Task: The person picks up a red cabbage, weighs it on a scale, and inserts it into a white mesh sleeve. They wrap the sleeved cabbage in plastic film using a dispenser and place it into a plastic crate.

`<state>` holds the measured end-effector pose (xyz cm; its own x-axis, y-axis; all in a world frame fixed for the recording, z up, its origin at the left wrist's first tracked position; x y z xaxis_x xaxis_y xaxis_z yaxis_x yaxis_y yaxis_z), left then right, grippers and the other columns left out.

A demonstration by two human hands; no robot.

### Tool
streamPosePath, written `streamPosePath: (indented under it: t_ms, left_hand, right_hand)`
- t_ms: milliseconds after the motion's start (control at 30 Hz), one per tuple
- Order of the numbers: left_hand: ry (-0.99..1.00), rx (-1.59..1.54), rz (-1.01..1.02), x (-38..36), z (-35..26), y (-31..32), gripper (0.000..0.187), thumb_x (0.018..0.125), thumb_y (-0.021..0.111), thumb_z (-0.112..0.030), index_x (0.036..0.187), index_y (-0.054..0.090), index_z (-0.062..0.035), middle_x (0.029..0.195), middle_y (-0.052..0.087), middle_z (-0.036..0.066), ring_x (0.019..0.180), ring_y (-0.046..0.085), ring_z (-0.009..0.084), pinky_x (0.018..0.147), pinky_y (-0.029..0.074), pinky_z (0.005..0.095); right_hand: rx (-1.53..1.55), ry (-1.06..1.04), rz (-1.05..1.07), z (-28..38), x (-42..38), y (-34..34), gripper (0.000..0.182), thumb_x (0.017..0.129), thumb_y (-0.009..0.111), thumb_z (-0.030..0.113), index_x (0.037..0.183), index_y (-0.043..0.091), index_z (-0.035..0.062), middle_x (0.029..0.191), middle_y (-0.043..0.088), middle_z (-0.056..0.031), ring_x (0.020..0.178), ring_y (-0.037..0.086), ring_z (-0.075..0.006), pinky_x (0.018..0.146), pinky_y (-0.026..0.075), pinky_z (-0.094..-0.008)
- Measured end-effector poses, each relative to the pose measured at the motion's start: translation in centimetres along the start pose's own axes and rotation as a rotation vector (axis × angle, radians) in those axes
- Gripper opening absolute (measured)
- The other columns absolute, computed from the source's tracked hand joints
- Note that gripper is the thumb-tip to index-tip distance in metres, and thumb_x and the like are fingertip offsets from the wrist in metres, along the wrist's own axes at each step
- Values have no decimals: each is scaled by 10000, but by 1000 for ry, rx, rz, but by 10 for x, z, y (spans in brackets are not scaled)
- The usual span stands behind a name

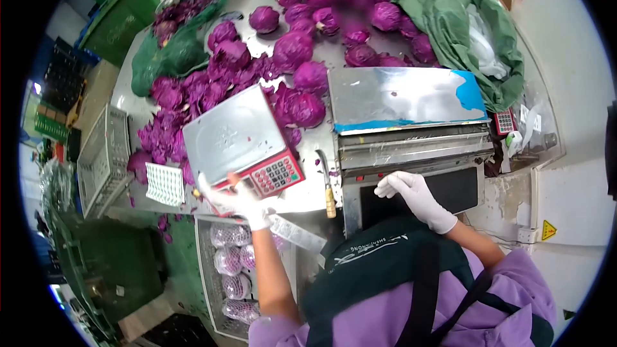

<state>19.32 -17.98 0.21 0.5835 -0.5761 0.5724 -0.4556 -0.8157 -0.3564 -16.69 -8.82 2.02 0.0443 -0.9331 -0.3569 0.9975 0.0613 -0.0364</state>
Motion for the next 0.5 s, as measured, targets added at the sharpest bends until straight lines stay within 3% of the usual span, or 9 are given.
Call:
streamPosePath:
  t_ms: [67, 133, 200, 267, 300, 333, 400, 467, 500]
  left_hand:
    - [81, -286, 208, 7, -40, 72, 622, 894, 664, -136, 1406, 356, 35, 1379, 431, 215, 1314, 394, 334, 1127, 278, 431]
    - [35, -315, 517, 11, -66, 149, 690, 889, 678, -149, 1443, 313, 40, 1412, 423, 229, 1343, 376, 327, 1132, 277, 406]
    - [-301, -491, 828, 3, -56, 243, 813, 886, 696, -312, 1463, 272, 74, 1458, 396, 251, 1370, 367, 327, 1130, 286, 377]
    - [-487, -201, 1050, -8, -46, 309, 994, 836, 699, -498, 1469, 228, 107, 1491, 352, 276, 1386, 363, 333, 1132, 286, 359]
    - [-319, -83, 1140, -11, -38, 338, 1165, 744, 697, -650, 1454, 222, 142, 1492, 329, 302, 1400, 346, 331, 1140, 279, 360]
    - [-326, 102, 1252, -13, -26, 364, 1275, 658, 749, -671, 1446, 199, 167, 1496, 303, 320, 1415, 316, 343, 1148, 269, 362]
    - [-312, 308, 1170, -10, -45, 370, 1346, 599, 784, -670, 1438, 175, 190, 1507, 279, 322, 1415, 315, 357, 1138, 292, 368]
    - [-396, 299, 1131, -7, -47, 373, 1303, 576, 825, -609, 1447, 219, 148, 1473, 360, 290, 1353, 406, 363, 1096, 355, 378]
    - [-526, 95, 1162, -11, -23, 386, 1239, 585, 831, -576, 1440, 259, 116, 1442, 398, 270, 1309, 450, 349, 1062, 389, 396]
  right_hand:
    - [-48, -51, -46, 8, -8, -16, 257, 976, 499, 133, 983, 680, -49, 899, 719, -100, 837, 664, -147, 807, 514, -282]
    - [-72, -57, -120, 11, -14, -35, 243, 964, 509, 113, 974, 683, -56, 882, 717, -100, 837, 668, -150, 817, 515, -281]
    - [-104, -85, -178, 14, -19, -55, 223, 955, 518, 98, 980, 684, -49, 888, 715, -96, 850, 676, -151, 813, 519, -277]
    - [-127, -102, -233, 22, -24, -74, 216, 954, 525, 100, 974, 686, -42, 896, 715, -99, 857, 677, -157, 811, 520, -278]
    - [-148, -98, -258, 25, -26, -84, 211, 955, 529, 101, 970, 687, -38, 890, 713, -99, 863, 676, -163, 817, 518, -277]
    - [-162, -111, -282, 26, -27, -94, 201, 951, 536, 97, 969, 687, -35, 886, 711, -103, 868, 676, -169, 816, 518, -278]
    - [-179, -138, -342, 23, -28, -114, 195, 947, 535, 85, 964, 686, -37, 884, 710, -106, 868, 678, -172, 816, 518, -279]
    - [-144, -123, -374, 24, -26, -130, 192, 943, 533, 77, 961, 686, -37, 884, 710, -109, 867, 678, -176, 815, 517, -280]
    - [-121, -101, -404, 22, -25, -137, 189, 938, 532, 69, 957, 686, -38, 883, 710, -111, 865, 678, -179, 814, 516, -282]
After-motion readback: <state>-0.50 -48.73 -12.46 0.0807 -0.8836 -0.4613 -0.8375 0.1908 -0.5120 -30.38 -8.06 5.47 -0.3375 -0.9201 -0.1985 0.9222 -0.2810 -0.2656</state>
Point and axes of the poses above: each hand's wrist, its own x-axis towards the middle knuckle, its own y-axis out of the palm, z = x × y, the point moved 5 cm from there along x, towards the middle knuckle
